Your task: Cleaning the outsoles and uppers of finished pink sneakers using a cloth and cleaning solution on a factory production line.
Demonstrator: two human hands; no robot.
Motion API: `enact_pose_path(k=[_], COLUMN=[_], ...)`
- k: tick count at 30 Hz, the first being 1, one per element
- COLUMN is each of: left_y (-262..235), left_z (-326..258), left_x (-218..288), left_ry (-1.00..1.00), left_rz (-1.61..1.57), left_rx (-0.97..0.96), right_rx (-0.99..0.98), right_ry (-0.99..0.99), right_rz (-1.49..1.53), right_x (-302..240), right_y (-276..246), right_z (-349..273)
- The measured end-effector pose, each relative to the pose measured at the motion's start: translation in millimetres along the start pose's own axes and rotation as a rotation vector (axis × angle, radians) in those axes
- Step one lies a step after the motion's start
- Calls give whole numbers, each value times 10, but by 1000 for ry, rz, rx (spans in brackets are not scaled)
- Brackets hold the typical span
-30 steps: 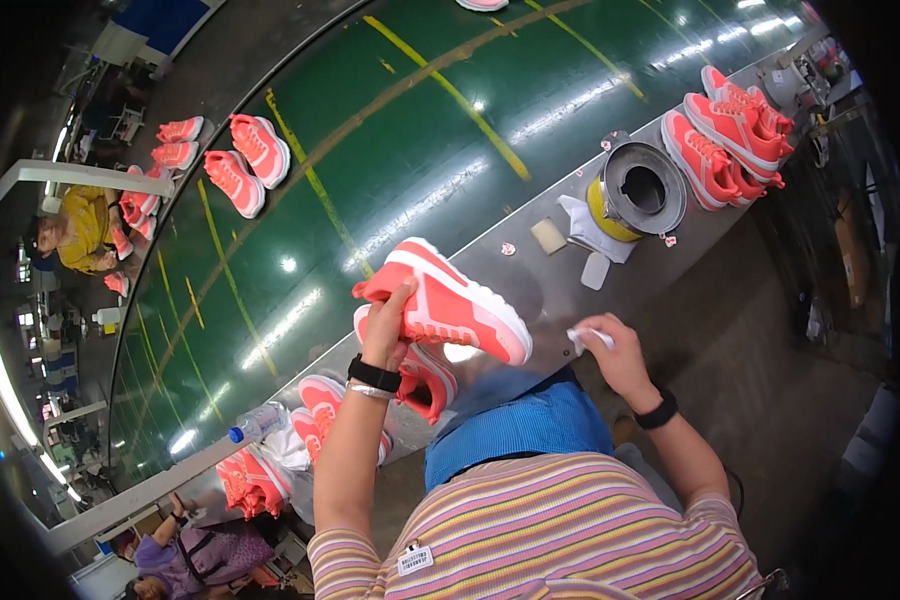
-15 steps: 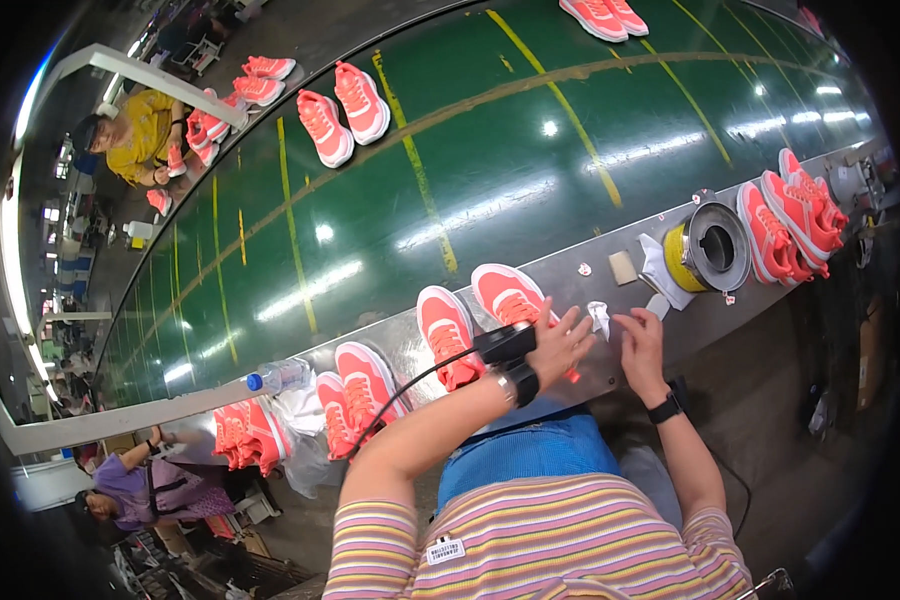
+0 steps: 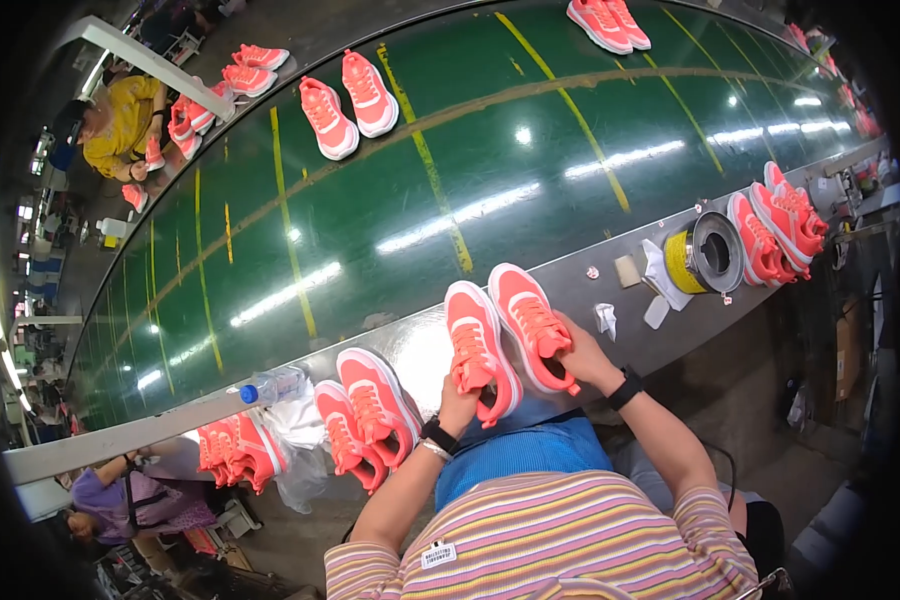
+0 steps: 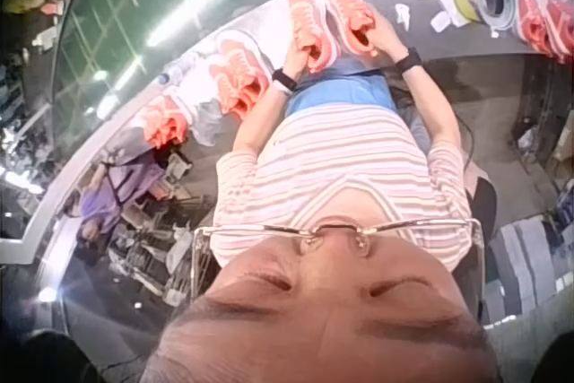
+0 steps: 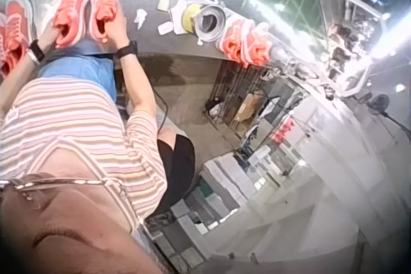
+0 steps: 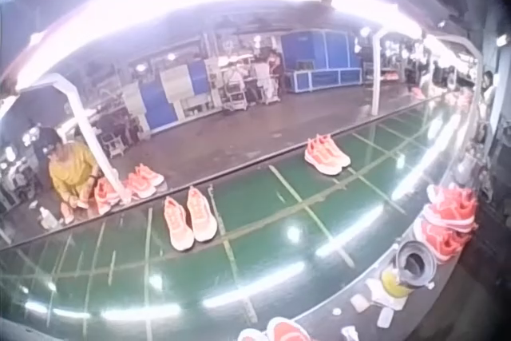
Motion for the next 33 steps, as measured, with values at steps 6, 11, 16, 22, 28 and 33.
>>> enact_pose_path(k=[6, 11, 16, 22, 28, 33], left_y=[-91, -285, -373, -429, -467, -352], left_z=[-318, -431, -422, -447, -483, -501], left_x=[285, 522, 546, 431, 244, 148], left_ry=[0, 89, 207, 194, 238, 138], left_rz=[-277, -187, -47, -140, -171, -949], left_rx=[-232, -185, -144, -160, -226, -770], right_rx=[187, 282, 221, 217, 187, 112], right_ry=[-30, -126, -339, -310, -209, -59], right_rz=[723, 644, 430, 494, 778, 1015], right_x=[-291, -374, -867, -879, -502, -260], right_y=[79, 84, -1, 40, 199, 359], right_z=[-445, -628, -604, -588, -646, -623])
Point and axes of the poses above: each hand's wrist, its own z-axis towards the middle knuckle, its own y-axis out of the palm, x = y × z, the point moved 9 cm from there along z, towards the middle knuckle, and after that the axes turned 12 degrees about -y, right-handed, at the moved point
